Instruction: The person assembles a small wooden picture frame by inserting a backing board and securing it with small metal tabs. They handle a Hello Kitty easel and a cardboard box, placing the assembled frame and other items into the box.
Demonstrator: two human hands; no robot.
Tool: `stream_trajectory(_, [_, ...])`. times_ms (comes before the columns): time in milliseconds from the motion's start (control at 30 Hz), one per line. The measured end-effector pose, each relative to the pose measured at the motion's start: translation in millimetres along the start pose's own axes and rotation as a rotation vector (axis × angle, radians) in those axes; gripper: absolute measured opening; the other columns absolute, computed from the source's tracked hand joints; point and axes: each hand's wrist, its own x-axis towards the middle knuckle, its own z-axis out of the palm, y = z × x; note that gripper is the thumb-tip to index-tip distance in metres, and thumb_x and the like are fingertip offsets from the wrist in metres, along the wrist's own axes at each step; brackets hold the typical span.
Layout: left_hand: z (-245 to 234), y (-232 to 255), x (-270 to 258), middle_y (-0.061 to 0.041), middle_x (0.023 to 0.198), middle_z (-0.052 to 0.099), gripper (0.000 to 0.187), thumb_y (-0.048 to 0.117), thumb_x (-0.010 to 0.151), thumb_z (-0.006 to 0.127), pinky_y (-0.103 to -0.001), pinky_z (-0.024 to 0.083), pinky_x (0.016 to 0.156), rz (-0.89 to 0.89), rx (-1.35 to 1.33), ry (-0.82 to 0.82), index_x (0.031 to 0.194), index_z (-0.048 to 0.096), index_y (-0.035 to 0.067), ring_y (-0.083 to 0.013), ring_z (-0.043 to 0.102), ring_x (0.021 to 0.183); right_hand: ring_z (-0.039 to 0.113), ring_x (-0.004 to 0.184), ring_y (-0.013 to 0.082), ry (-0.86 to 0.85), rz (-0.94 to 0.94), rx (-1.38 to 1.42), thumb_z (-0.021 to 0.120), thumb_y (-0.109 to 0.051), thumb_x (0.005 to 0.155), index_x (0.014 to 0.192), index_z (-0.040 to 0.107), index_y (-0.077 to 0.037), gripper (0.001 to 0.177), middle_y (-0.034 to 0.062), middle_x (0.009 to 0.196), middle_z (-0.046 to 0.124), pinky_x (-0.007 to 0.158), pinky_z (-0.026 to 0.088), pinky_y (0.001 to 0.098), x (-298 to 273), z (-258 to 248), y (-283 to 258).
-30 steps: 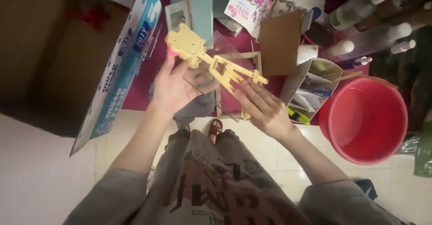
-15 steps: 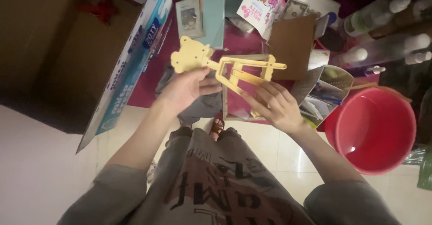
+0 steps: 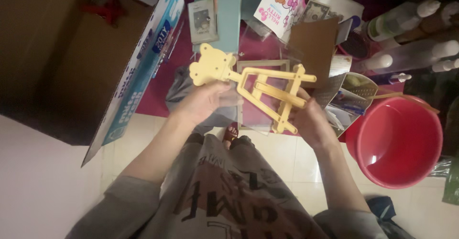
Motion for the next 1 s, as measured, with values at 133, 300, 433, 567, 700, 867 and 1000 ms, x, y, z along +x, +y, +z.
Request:
stream_trajectory(133, [19.3,6.8,-4.2,-0.010,0.121,0.068,0.031,0.002,0.099,0.059,-0.052,0.061,0.098,-0.059,0.079,0.041,0.130,0.060,-0.002,-0.0306,0.073,0.106,0.066,0.110,0.0294,0.169,0.016,-0.256,0.074,-0.017,0.090,0.134,0.055,0.001,0.051,0.0177,0.124,0.065,0.086,0.061,0.0478,7.0,-5.1,10.0])
stream_trajectory(300, [48.2,31.1,-10.1,-0.015,0.119,0.072,0.044,0.021,0.099,0.060,-0.046,0.063,0.087,0.132,0.193,0.225,0.140,0.054,0.006,-0.0284,0.076,0.101,0.074,0.111,0.0277,0.232,-0.100,-0.185,0.071,-0.017,0.088,0.124,0.058,0.001,0.042,0.0181,0.119,0.070,0.074,0.067,0.0446,-2.5,2.9,14.9])
stream_trajectory(433, [65.3,31.8,-8.5,-0.016,0.116,0.072,0.050,0.020,0.096,0.065,-0.046,0.066,0.078,0.231,0.290,0.298,0.141,0.056,0.000,-0.0269,0.076,0.098,0.072,0.092,0.0238,0.281,-0.131,-0.213,0.072,-0.015,0.090,0.123,0.060,0.002,0.039,0.0163,0.107,0.070,0.063,0.064,0.0426,-6.7,4.1,18.5])
stream_trajectory(567, [70.7,36.3,-10.2,-0.017,0.114,0.073,0.052,0.018,0.094,0.064,-0.045,0.069,0.075,0.261,0.308,0.318,0.142,0.056,0.000,-0.0286,0.077,0.094,0.069,0.080,0.0217,0.266,-0.150,-0.200,0.073,-0.012,0.093,0.120,0.063,0.001,0.032,0.0151,0.101,0.070,0.067,0.062,0.0383,-7.1,-0.7,19.0])
stream_trajectory(700, [75.2,40.3,-10.9,-0.016,0.116,0.072,0.052,0.017,0.096,0.063,-0.044,0.069,0.074,0.290,0.396,0.303,0.145,0.056,-0.001,-0.0271,0.076,0.097,0.068,0.081,0.0198,0.243,-0.166,-0.223,0.073,-0.011,0.093,0.116,0.065,-0.001,0.026,0.0131,0.100,0.070,0.071,0.059,0.0363,-10.2,-0.8,13.5])
stream_trajectory(867, [77.8,44.3,-11.9,-0.016,0.118,0.071,0.051,0.017,0.096,0.062,-0.047,0.068,0.077,0.310,0.412,0.251,0.144,0.055,-0.001,-0.0274,0.076,0.100,0.070,0.083,0.0202,0.211,-0.207,-0.232,0.072,-0.009,0.091,0.113,0.064,0.000,0.025,0.0103,0.098,0.069,0.075,0.060,0.0368,-15.8,10.0,6.4])
stream_trajectory(1000, [78.4,41.4,-10.3,-0.016,0.122,0.070,0.053,0.016,0.097,0.063,-0.048,0.069,0.083,0.357,0.373,0.253,0.146,0.053,0.000,-0.0272,0.075,0.105,0.067,0.072,0.0195,0.320,-0.272,-0.234,0.071,-0.008,0.090,0.111,0.062,-0.002,0.024,0.0098,0.091,0.068,0.063,0.061,0.0373,-20.1,23.7,12.6])
